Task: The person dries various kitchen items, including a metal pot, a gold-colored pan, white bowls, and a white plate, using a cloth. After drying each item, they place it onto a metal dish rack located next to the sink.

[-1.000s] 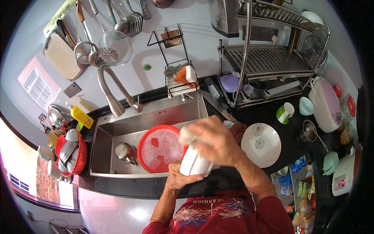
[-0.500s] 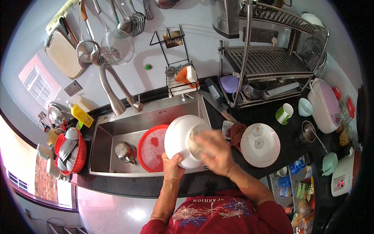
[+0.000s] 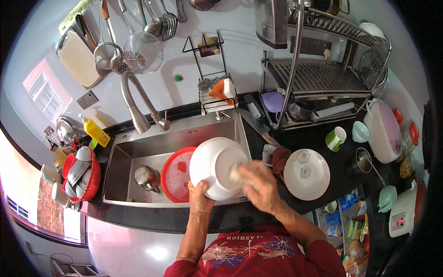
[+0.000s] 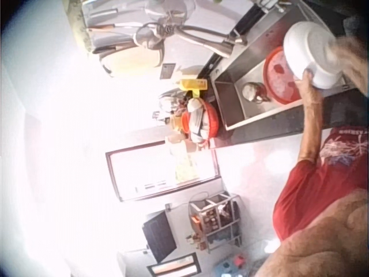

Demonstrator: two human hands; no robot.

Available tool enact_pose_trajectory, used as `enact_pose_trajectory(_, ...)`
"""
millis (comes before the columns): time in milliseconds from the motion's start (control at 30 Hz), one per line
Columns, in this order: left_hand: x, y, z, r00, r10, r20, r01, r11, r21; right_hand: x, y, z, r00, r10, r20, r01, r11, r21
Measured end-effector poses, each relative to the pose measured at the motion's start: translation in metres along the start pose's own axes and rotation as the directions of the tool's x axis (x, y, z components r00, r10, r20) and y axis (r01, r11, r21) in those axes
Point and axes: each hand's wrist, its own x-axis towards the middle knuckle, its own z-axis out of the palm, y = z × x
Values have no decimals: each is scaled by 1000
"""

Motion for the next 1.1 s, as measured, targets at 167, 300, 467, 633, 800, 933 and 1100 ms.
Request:
enact_pose_trajectory(167,-5,1,0,997,-55,52,50,995,92,26,-39,8,959,-273,73,277,959,-57)
enact_pose_trajectory(300,-9,1,-2,988,-40,151,20,990,136,68,-19,-8,983,-129,134,117,989,90)
enact_pose_trajectory(467,-6,2,-16,985,-93,142,82,993,83,79,28,-27,846,386,368,-531,678,508)
enact_pose_trajectory(633,6,-12,-22,978,-207,12,207,967,-147,28,64,-7,822,540,179,-513,568,643)
enact_pose_trajectory(800,17,-23,-19,952,-285,-108,241,920,-310,-28,69,14,740,671,44,-519,529,671)
enact_pose_trajectory(933,25,-28,-6,940,-278,-198,220,937,-270,-42,29,27,890,436,-132,-383,872,304)
enact_pose_trajectory(1100,22,-44,-1,961,-215,-171,207,976,-65,-11,4,32,1000,22,3,-22,998,-58)
